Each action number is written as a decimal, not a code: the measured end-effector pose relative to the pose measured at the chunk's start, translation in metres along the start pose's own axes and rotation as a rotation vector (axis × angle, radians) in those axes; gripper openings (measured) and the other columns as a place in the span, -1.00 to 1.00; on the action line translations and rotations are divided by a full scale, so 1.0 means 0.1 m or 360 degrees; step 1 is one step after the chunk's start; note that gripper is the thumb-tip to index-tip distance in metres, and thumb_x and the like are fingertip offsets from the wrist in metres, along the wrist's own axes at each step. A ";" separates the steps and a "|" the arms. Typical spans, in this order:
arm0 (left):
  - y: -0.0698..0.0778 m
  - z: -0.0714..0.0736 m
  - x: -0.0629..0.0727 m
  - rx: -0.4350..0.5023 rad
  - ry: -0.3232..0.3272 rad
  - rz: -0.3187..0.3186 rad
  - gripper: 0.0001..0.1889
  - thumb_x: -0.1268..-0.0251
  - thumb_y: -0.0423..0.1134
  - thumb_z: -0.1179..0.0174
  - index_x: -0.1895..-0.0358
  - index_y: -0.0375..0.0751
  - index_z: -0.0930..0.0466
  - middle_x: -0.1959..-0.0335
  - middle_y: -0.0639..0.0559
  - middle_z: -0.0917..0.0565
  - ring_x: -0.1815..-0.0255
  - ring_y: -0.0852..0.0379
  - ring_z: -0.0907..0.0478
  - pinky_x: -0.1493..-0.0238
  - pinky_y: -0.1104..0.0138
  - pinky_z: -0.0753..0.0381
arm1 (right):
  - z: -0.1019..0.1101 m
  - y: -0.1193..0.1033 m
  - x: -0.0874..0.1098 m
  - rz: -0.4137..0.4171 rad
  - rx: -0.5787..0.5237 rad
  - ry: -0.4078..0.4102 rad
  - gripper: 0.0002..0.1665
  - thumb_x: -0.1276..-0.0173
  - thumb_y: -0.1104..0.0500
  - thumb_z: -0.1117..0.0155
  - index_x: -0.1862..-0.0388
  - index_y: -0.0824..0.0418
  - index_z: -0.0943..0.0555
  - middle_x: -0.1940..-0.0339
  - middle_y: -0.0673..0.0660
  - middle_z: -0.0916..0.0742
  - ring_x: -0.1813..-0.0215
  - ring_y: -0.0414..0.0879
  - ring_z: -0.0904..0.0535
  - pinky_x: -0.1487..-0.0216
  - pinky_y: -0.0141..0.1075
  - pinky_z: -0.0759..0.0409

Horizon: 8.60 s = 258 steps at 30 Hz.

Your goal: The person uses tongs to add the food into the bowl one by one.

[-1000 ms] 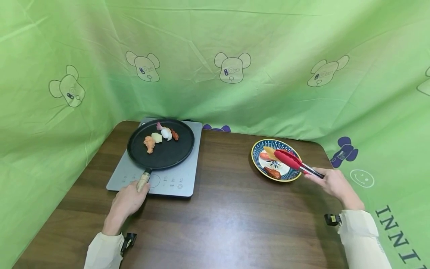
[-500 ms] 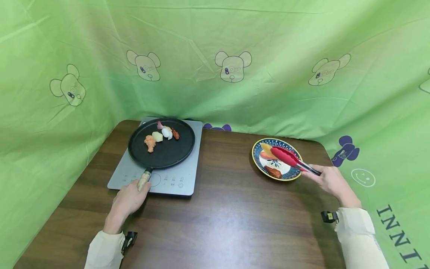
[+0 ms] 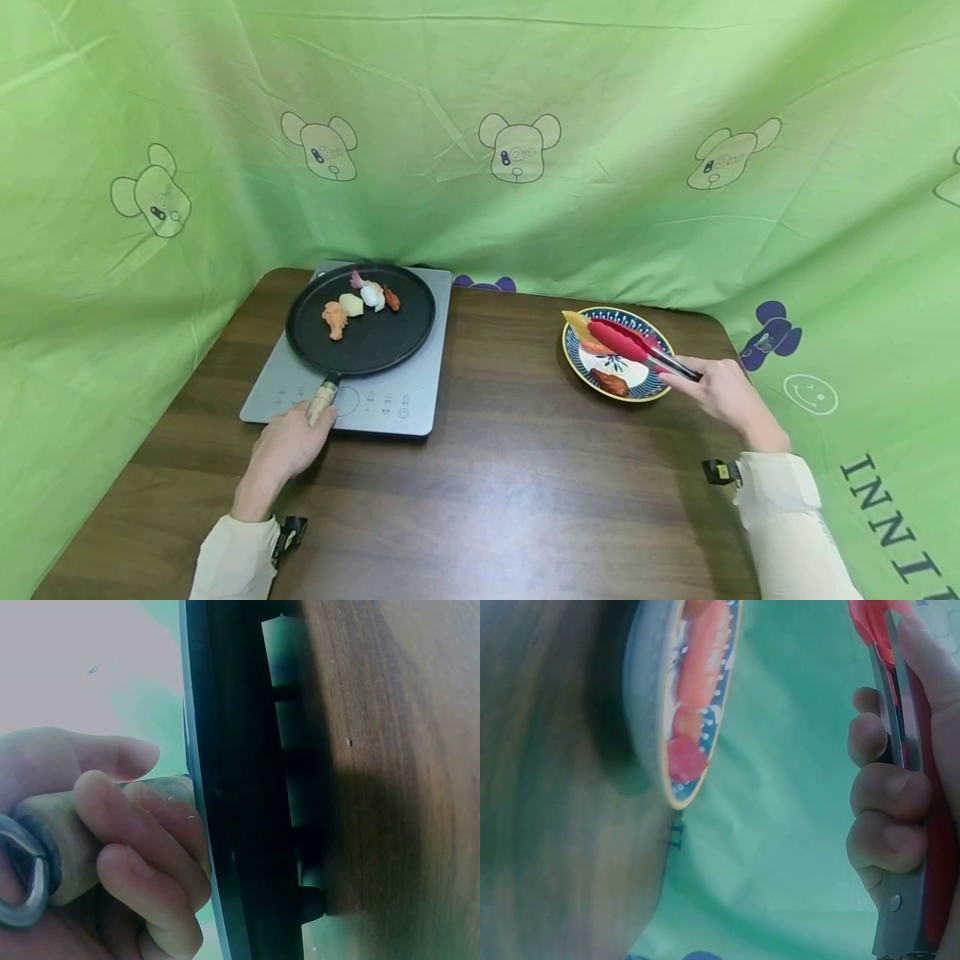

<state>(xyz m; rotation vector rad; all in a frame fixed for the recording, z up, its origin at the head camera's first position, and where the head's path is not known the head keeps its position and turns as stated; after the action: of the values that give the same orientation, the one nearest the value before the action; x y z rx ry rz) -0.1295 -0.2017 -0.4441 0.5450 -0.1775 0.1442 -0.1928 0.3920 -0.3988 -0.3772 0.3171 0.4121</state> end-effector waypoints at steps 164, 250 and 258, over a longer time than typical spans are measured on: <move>-0.03 -0.03 0.00 0.0040 0.0000 -0.0013 -0.37 -0.40 0.22 0.19 0.05 -0.40 -0.41 0.54 -0.10 -0.34 0.57 0.01 -0.31 0.58 0.23 -0.24 | -1.75 -2.59 -1.66 -0.0204 -0.0322 -0.0420 -0.54 -0.22 -0.32 -0.22 0.20 0.01 -0.65 0.62 -0.02 -0.49 0.65 -0.17 -0.32 0.68 -0.34 -0.23; -0.07 -0.05 -0.03 0.0027 0.0001 -0.0014 -0.40 -0.39 0.21 0.16 0.11 -0.37 -0.43 0.54 -0.10 -0.39 0.58 0.00 -0.34 0.61 0.21 -0.27 | -0.29 -0.65 -0.39 -0.0309 0.0429 -0.0246 -0.29 -0.16 -0.34 -0.26 -0.05 0.17 -0.57 0.38 0.44 -0.65 0.39 0.40 -0.57 0.48 0.15 -0.45; 0.00 -0.01 -0.01 0.0024 -0.0023 0.0012 -0.41 -0.38 0.22 0.17 0.14 -0.35 -0.42 0.55 -0.10 -0.37 0.59 0.01 -0.33 0.61 0.22 -0.27 | -0.14 -0.37 -0.35 -0.0387 0.0436 -0.0376 -0.11 -0.15 -0.44 -0.17 -0.26 0.15 -0.47 0.32 0.50 -0.63 0.38 0.37 -0.57 0.47 0.11 -0.45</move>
<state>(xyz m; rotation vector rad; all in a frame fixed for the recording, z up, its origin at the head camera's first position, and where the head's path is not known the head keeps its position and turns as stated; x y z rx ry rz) -0.1306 -0.2018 -0.4452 0.5609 -0.1930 0.1493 -0.2097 0.3437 -0.3875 -0.0942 0.0924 0.1677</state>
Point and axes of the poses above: each hand's wrist, its own x-axis away from the middle knuckle, its own z-axis out of the back of the hand, y = z × x, the point moved 1 cm from there along -x, towards the middle knuckle
